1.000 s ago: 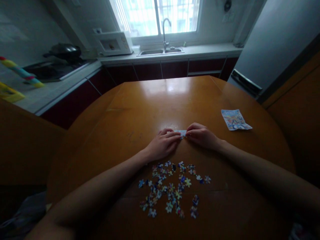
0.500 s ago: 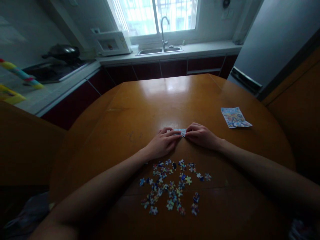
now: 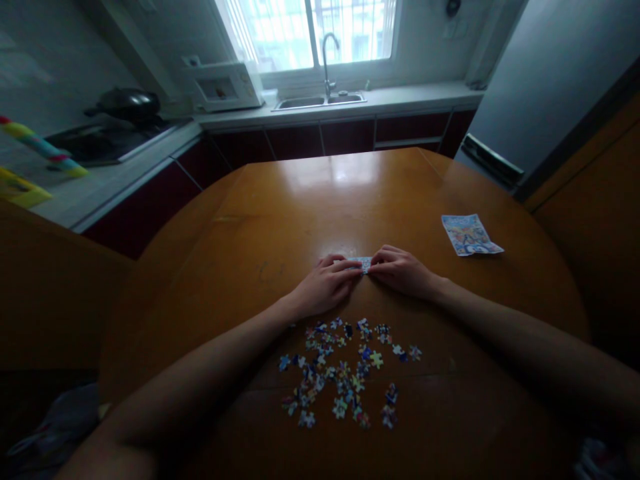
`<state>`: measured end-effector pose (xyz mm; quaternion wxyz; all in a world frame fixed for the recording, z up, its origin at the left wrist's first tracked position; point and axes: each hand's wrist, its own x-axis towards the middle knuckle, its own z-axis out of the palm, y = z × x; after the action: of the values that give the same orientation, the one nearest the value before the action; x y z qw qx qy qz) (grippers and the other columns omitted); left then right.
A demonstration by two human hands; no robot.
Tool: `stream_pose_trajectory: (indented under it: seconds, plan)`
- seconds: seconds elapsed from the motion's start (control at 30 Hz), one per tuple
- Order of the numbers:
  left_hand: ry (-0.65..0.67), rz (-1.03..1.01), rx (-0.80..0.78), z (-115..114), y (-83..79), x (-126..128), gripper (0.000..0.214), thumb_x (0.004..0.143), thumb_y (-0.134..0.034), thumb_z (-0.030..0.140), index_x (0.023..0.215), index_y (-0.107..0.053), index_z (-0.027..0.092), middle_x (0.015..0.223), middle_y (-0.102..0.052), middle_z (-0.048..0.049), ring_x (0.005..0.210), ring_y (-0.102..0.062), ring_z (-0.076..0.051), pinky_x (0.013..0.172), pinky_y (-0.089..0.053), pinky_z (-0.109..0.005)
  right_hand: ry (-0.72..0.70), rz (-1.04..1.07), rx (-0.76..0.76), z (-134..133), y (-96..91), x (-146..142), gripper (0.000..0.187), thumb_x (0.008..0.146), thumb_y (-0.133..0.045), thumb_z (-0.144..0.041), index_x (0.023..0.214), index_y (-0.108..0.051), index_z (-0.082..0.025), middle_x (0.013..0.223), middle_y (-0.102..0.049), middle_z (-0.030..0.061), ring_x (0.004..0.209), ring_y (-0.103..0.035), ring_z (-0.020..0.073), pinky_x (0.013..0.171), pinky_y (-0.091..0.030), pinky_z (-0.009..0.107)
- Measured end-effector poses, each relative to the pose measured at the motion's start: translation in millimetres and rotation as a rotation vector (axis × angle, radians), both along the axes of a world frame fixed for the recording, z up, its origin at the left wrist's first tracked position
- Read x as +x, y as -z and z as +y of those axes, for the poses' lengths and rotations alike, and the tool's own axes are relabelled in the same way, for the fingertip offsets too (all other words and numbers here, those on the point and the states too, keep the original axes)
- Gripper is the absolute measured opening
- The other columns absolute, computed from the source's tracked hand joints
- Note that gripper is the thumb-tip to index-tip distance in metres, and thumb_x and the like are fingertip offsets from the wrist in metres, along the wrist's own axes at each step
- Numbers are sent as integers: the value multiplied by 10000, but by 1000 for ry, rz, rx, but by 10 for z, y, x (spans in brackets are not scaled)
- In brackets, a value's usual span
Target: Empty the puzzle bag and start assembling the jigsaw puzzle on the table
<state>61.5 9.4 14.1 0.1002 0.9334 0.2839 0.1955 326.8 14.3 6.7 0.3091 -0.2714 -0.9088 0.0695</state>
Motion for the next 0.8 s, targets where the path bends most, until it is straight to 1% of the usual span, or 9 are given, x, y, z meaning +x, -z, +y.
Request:
stream_pose_trajectory:
  seconds: [0.2, 0.33, 0.4, 0.5, 0.57, 0.63, 0.7, 0.8]
  plan:
    - [-14, 29, 12, -3, 13, 5, 350, 1028, -502, 305, 1362, -606, 322, 1418, -612, 20, 1263, -486, -266, 1096, -408, -478, 3, -44, 13, -6, 4, 17, 242, 1004, -543, -247, 952, -779, -246, 960, -695, 76, 868, -585, 193, 761, -524, 350]
    - [-12, 119, 11, -31, -54, 18, 406, 1040, -475, 369, 1440, -536, 348, 1463, -566, 12, 1299, -457, -295, 1112, -389, -498, -4, -20, -67, -31, -38, 19, 188, 971, -589, -251, 971, -777, -243, 992, -693, 76, 919, -595, 212, 804, -528, 373]
    - [-12, 165, 15, -43, -90, 23, 428, 1046, -455, 398, 1468, -507, 352, 1480, -544, 6, 1311, -438, -308, 1122, -379, -507, 68, 70, -94, -12, -34, 30, 175, 949, -601, -221, 972, -775, -226, 968, -690, 79, 913, -604, 219, 815, -527, 388]
    - [-13, 200, 8, -50, -111, 21, 433, 1058, -417, 416, 1477, -498, 341, 1497, -520, 0, 1334, -413, -311, 1141, -368, -505, 259, 258, -86, 62, 18, 75, 231, 924, -559, -137, 973, -776, -200, 925, -681, 92, 894, -614, 230, 802, -523, 403]
    - [-14, 212, 1, -50, -105, 13, 437, 1061, -407, 423, 1483, -488, 341, 1511, -501, -4, 1353, -397, -316, 1150, -361, -514, 305, 299, -74, 107, 58, 111, 242, 904, -561, -113, 938, -784, -203, 922, -681, 95, 897, -614, 235, 791, -522, 402]
    - [-22, 216, 2, -49, -94, 4, 441, 1058, -413, 432, 1485, -484, 351, 1538, -466, -13, 1373, -378, -327, 1151, -360, -531, 270, 261, -62, 119, 78, 131, 201, 891, -606, -132, 871, -788, -213, 907, -684, 87, 894, -607, 237, 789, -522, 401]
    - [-29, 215, 4, -51, -88, -4, 441, 1054, -419, 434, 1486, -480, 364, 1566, -426, -16, 1389, -361, -336, 1155, -357, -545, 206, 188, -57, 95, 69, 125, 184, 900, -629, -154, 848, -790, -225, 911, -692, 80, 900, -597, 235, 792, -523, 397]
    - [-35, 210, 0, -55, -87, -9, 441, 1052, -423, 429, 1490, -467, 389, 1582, -402, -4, 1391, -357, -339, 1161, -352, -556, 96, 58, -65, 30, 26, 85, 214, 929, -612, -159, 939, -798, -264, 1024, -711, 68, 956, -585, 231, 828, -530, 399]
